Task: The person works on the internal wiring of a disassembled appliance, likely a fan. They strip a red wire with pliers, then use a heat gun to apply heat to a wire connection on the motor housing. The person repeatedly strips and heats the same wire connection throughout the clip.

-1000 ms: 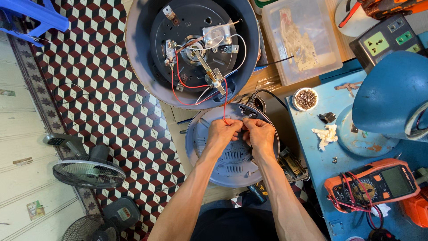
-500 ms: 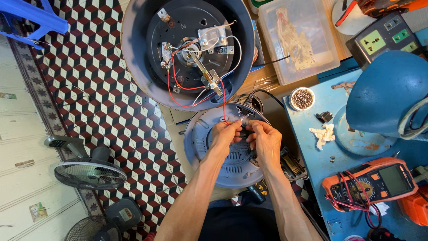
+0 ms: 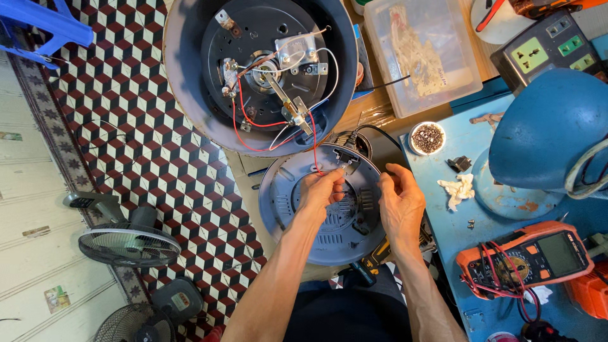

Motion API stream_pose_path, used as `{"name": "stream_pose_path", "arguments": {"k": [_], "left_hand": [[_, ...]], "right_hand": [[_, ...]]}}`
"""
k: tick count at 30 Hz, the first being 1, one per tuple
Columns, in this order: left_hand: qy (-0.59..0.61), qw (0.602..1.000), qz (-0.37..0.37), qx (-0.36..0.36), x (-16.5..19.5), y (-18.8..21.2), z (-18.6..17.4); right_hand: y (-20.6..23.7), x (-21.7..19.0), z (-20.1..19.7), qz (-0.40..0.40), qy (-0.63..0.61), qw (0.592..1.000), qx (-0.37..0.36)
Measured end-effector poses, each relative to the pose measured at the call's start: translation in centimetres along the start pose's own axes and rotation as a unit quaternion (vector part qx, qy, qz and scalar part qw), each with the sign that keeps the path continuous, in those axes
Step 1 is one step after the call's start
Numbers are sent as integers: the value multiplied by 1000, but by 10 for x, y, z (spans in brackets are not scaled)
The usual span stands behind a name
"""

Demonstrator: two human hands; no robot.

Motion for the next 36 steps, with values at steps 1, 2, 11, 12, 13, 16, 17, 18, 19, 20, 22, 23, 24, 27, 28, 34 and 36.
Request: {"name": "stream_pose_path", "arguments": {"k": [1,2,11,12,13,16,17,18,19,20,22,23,24,27,28,34,36], "left_hand": [[7,1000,3,-2,1,1,-1],[5,1000,0,1,0,2,-2],[41,999,-19,-11,-4,-4,4],[43,999,-16,-20,-5,-3,4],[44,999,-12,-28,-5,-3,4],[32,999,-10,-27,-6,-2,2],[34,999,-5,-22,-6,-1,1],[36,999,-1,-17,-6,0,1],[38,999,3,-11,-6,1,1],[39,999,2,-10,-6,2,1],[43,999,0,-6,-5,3,0],[43,999,6,-2,-5,4,0],[43,999,12,1,-5,5,-1],[43,999,17,4,-6,4,-2],[43,999,17,4,-6,4,-2],[63,998,16,3,-9,0,-2],[62,998,23,-11,-9,0,-3]], "right_hand": [[-2,0,0,-8,27,1000,5],[-3,1,1,-15,53,998,10],[-9,4,1,-46,114,992,33],[-9,4,1,-49,125,990,37],[-10,3,2,-53,138,988,37],[-10,1,2,-84,173,980,47],[-10,-1,2,-107,182,976,54],[-9,-3,3,-129,190,971,61],[-9,-5,3,-150,198,966,67],[-8,-6,4,-171,207,961,72],[-7,-8,6,-200,216,952,78],[-8,-9,7,-207,218,951,80],[-7,-9,7,-213,219,948,83],[-7,-11,9,-234,221,943,84],[-7,-11,9,-238,223,941,85],[-7,-14,9,-245,222,941,77],[-8,-16,9,-247,226,939,77]]}}
Point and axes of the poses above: each hand's wrist, its own y-axis away from the middle knuckle, its own z-axis out of the palm, x = y × z, the point moved 4 cm from there along -y, towards the middle knuckle, and after that the axes turned 12 degrees about z, right-handed, at the moved point
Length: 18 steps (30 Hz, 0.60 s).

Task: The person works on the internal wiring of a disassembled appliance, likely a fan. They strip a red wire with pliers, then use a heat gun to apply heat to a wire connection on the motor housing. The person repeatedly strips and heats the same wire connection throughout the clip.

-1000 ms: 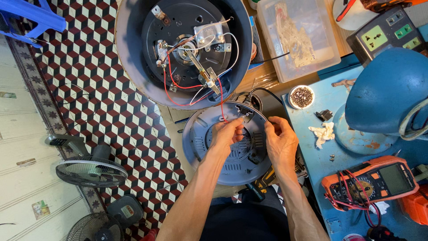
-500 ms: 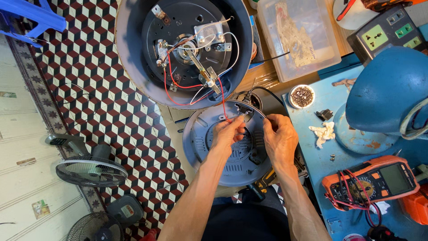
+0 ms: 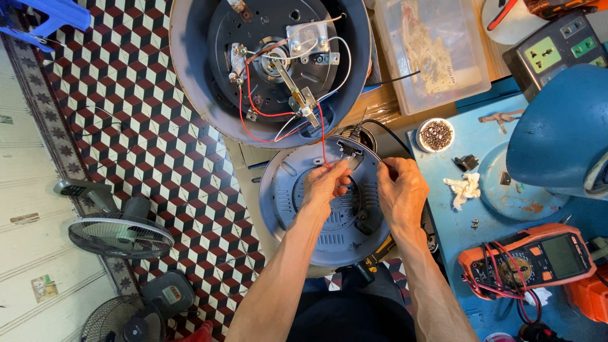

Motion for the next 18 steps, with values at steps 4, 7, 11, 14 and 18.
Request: {"name": "stream_pose_path", "arguments": {"k": [4,7,11,14,18], "left_hand": [[-3,999,-3,-50,2,-1,-3],[-6,997,-1,-72,3,-2,-6],[-36,996,34,-70,2,-3,-6],[-52,993,79,-73,2,-1,-6],[-67,988,123,-70,3,3,-5]], "right_hand": [[0,-1,0,-3,1,1000,2],[0,-2,0,-7,6,1000,1],[0,-3,0,-10,5,1000,1],[-1,-3,-1,-8,11,1000,-1],[-2,-2,0,-8,17,1000,-4]]}}
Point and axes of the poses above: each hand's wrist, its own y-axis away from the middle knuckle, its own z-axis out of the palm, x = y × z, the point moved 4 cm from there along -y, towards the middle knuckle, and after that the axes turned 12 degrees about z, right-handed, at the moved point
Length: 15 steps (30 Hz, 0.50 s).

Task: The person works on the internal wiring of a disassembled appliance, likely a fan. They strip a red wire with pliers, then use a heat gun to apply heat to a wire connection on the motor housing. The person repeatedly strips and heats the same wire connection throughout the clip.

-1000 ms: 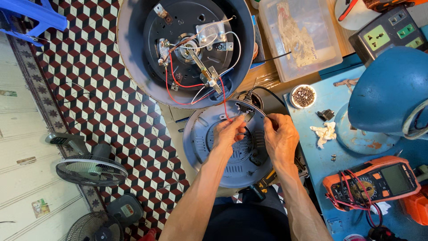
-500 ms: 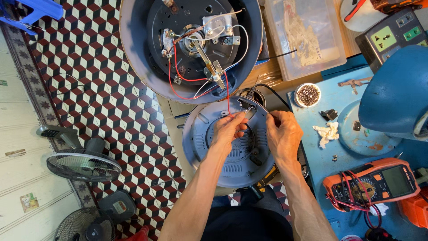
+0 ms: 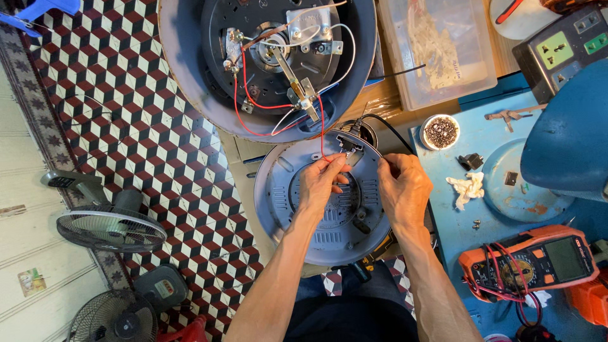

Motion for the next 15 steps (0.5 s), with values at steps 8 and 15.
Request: {"name": "stream_pose_path", "arguments": {"k": [8,15], "left_hand": [[-13,999,23,18,5,5,3],[-12,999,19,44,4,8,9]], "right_hand": [[-1,0,0,-4,-10,1000,-7],[0,0,-2,-14,-28,1000,-5]]}}
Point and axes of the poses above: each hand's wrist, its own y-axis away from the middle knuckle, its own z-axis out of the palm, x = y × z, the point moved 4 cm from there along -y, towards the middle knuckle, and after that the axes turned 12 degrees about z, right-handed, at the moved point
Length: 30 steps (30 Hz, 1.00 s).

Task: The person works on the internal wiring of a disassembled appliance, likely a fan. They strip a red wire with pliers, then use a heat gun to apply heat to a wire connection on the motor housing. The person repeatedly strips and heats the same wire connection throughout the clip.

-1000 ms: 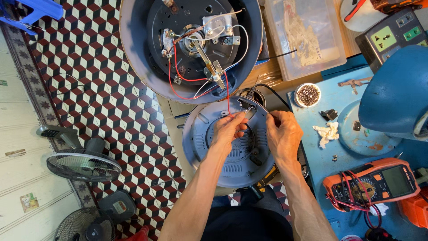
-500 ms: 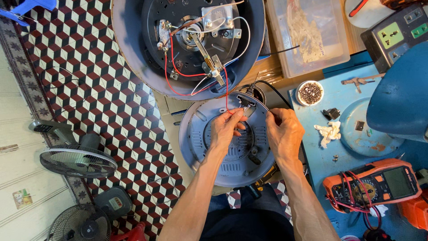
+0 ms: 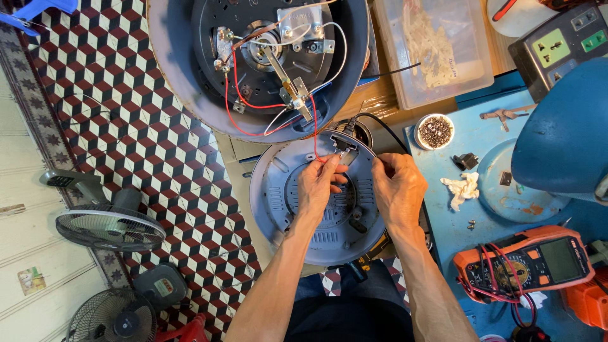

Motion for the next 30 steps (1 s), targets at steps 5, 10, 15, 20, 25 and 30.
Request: {"name": "stream_pose_path", "arguments": {"k": [5,10,15,20,25,30], "left_hand": [[-1,1000,13,11,-1,1,2],[-3,999,29,12,-1,2,3],[-2,1000,31,4,-2,3,2],[2,999,31,-13,-1,5,1],[18,999,45,-20,0,6,3],[23,998,55,-23,-2,7,3]], "right_hand": [[1,0,1,13,8,1000,6],[4,0,2,20,3,1000,14],[10,0,2,13,9,999,35],[16,1,1,-1,29,998,51],[19,-1,-1,-24,20,998,62],[22,-1,-2,-39,12,997,68]]}}
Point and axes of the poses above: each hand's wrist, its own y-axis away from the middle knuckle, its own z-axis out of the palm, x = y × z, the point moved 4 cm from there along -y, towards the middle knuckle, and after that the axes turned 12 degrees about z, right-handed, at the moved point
